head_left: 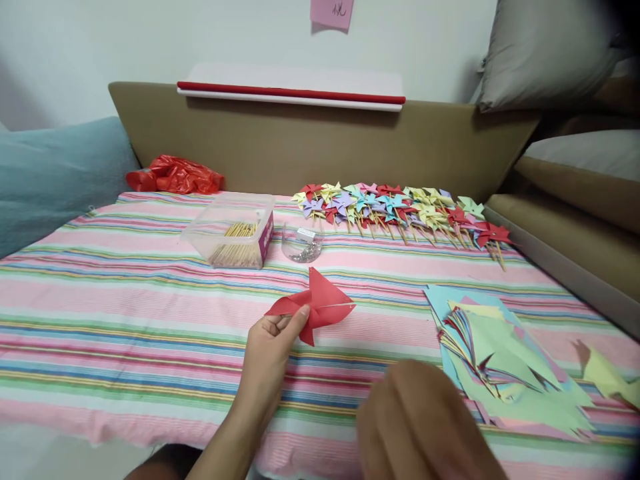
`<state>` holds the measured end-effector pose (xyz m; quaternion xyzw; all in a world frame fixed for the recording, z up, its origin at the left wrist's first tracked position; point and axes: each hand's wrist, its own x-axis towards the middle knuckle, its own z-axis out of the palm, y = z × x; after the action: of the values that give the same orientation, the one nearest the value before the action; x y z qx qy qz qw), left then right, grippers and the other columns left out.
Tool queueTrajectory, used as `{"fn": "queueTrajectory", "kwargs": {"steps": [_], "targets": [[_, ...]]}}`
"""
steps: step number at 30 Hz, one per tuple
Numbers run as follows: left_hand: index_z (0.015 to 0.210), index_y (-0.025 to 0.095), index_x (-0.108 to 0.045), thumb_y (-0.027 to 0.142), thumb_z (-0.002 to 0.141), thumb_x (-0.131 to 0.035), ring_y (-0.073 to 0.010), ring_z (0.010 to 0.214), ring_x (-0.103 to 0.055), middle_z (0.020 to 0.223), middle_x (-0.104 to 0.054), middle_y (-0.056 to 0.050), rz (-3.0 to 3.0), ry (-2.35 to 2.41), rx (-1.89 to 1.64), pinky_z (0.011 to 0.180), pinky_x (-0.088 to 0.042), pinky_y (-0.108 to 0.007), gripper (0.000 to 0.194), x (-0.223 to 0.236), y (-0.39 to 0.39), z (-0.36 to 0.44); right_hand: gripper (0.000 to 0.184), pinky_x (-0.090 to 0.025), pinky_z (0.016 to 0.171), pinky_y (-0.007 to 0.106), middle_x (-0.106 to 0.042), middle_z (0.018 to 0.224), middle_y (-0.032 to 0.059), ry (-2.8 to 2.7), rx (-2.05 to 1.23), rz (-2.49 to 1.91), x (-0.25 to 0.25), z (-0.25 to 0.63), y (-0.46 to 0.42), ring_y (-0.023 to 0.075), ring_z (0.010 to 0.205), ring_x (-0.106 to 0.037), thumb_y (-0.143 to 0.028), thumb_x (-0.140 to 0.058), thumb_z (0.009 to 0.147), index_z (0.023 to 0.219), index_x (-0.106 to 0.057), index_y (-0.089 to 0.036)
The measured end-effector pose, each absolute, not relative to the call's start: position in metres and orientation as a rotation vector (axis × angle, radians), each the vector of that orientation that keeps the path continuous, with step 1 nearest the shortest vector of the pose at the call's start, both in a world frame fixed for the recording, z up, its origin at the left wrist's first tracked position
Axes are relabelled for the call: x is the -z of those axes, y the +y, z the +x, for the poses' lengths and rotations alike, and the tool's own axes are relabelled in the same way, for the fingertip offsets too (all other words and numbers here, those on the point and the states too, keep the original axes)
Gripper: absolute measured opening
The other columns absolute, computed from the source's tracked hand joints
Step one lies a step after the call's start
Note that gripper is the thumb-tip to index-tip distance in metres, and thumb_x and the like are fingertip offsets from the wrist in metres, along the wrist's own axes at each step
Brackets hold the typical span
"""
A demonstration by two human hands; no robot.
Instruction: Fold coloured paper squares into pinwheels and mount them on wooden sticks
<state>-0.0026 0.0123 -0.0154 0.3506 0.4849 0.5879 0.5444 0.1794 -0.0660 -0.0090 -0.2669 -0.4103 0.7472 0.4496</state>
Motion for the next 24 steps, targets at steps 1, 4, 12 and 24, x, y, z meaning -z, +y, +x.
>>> {"fn": "queueTrajectory", "kwargs": {"steps": [1, 4, 12, 24], "targets": [[0.067, 0.017, -0.075, 0.041, 0.073, -0.083, -0.0155, 0.065, -0.059, 0.067, -0.071, -0.002, 0.827, 1.163, -1.416, 0.066, -0.048, -0.025, 0.026, 0.015, 0.013, -0.004, 0.030, -0.046, 0.038, 0.019, -0.073, 0.066, -0.0005, -1.008, -1.880, -0.600, 0.004, 0.168, -0.056, 0.0131, 0.047, -0.062, -0.051, -0.086, 0.071, 0.080, -0.066, -0.031], [0.058, 0.018, -0.069, 0.038, 0.072, -0.084, -0.0138, 0.060, -0.055, 0.053, -0.060, 0.002, 0.802, 1.209, -1.470, 0.062, -0.046, -0.024, 0.028, 0.010, 0.013, -0.009, 0.029, -0.032, 0.030, 0.015, -0.077, 0.072, 0.0015, -0.874, -1.948, -0.381, -0.005, 0.141, -0.032, 0.0054, 0.033, -0.049, -0.043, -0.082, 0.078, 0.075, -0.063, -0.022], [0.048, 0.019, -0.059, 0.035, 0.071, -0.084, -0.0126, 0.057, -0.051, 0.044, -0.047, 0.005, 0.772, 1.198, -1.484, 0.058, -0.043, -0.022, 0.038, 0.003, 0.009, -0.016, 0.017, -0.030, 0.033, 0.012, -0.078, 0.079, 0.0033, -0.746, -1.898, -0.381, -0.005, 0.129, -0.021, -0.0002, 0.031, -0.039, -0.031, -0.069, 0.092, 0.079, -0.067, -0.019], [0.054, 0.016, -0.063, 0.032, 0.074, -0.083, -0.0080, 0.052, -0.040, 0.049, -0.046, 0.006, 0.774, 1.145, -1.491, 0.054, -0.038, -0.020, 0.033, 0.006, 0.006, -0.016, 0.017, -0.027, 0.028, 0.011, -0.074, 0.063, -0.0012, -0.682, -1.885, -0.395, -0.003, 0.131, -0.019, 0.0006, 0.026, -0.032, -0.029, -0.079, 0.081, 0.075, -0.066, -0.020]]}}
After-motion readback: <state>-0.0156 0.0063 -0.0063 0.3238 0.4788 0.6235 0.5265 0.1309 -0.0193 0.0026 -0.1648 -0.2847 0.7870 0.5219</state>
